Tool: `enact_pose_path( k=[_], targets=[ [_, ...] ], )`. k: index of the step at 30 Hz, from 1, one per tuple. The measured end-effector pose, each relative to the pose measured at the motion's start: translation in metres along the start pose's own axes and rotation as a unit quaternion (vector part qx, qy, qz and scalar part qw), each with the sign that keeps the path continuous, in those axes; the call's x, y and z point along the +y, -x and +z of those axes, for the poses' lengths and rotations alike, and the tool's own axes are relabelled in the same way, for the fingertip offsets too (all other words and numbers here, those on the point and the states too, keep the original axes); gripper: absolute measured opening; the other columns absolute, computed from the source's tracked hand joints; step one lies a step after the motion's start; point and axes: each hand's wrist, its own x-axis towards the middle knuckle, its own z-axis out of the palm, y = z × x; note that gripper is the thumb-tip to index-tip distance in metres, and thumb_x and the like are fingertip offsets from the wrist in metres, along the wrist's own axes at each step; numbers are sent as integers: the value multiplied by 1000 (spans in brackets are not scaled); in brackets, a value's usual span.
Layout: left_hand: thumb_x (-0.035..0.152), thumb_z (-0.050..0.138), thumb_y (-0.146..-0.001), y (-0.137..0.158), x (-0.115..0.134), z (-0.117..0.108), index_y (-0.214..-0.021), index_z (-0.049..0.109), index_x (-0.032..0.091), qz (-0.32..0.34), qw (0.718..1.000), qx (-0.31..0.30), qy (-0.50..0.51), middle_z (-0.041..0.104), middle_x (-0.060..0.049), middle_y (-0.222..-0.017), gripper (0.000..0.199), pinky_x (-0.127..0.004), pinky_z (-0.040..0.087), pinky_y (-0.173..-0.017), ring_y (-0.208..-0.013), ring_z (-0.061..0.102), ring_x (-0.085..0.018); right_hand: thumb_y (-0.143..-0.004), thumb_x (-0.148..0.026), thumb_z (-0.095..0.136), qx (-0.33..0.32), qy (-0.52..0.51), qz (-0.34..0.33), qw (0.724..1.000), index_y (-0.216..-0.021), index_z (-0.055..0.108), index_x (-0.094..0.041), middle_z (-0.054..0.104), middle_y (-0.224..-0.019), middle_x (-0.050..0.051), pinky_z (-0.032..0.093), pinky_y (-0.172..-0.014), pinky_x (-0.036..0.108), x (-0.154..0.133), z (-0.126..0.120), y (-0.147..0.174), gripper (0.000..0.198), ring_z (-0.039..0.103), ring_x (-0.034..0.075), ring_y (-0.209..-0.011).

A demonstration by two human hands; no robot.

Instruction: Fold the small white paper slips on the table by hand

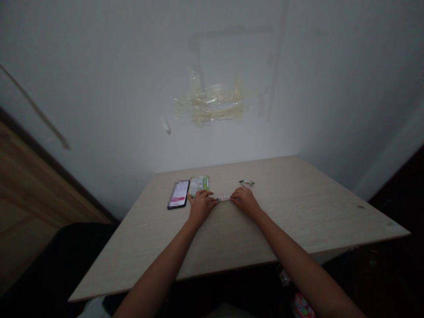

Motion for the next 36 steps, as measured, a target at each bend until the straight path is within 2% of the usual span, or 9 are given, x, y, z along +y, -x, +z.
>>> enact_pose_path(
  k=[4, 8, 19, 24, 36],
  targets=[
    [40, 68, -85, -1, 1, -2, -85, 76, 32, -18, 1000, -12, 8, 67, -2, -123, 11, -76, -2, -110, -128, 45, -30, -85, -24, 66, 6, 0, 5, 1000, -88, 77, -26, 76, -91, 4, 39, -99, 43, 5, 0, 1, 12, 60, 25, -103],
    [40, 67, -85, -1, 3, -6, -85, 77, 31, -27, 999, -18, 14, 66, -3, -125, 13, -75, 0, -110, -127, 45, -30, -86, -25, 65, -9, -6, 9, 1000, -86, 77, -25, 75, -94, 4, 36, -101, 44, 5, 0, 1, 12, 59, 24, -103],
    [41, 66, -85, -4, 5, -5, -83, 78, 31, -78, 996, -10, 30, 65, -2, -128, 15, -72, 4, -110, -127, 44, -31, -86, -29, 65, 22, -7, 83, 996, -83, 76, -22, 69, -99, 9, 40, -95, 45, 3, 6, 0, 13, 54, 27, -103],
    [40, 66, -85, -6, 5, -4, -83, 78, 31, -79, 996, -7, 31, 62, -2, -132, 15, -70, 9, -111, -128, 43, -32, -87, -32, 62, 25, -1, 114, 993, -83, 73, -20, 66, -101, 10, 41, -94, 43, 0, 10, -2, 16, 51, 26, -104],
    [39, 67, -83, -13, 3, 1, -81, 76, 31, -104, 994, -17, 34, 56, 0, -140, 12, -76, 11, -107, -133, 39, -33, -86, -37, 62, 14, 66, 144, 987, -82, 69, -19, 63, -104, 10, 39, -96, 41, -2, 17, -6, 20, 50, 26, -104]
  ],
)
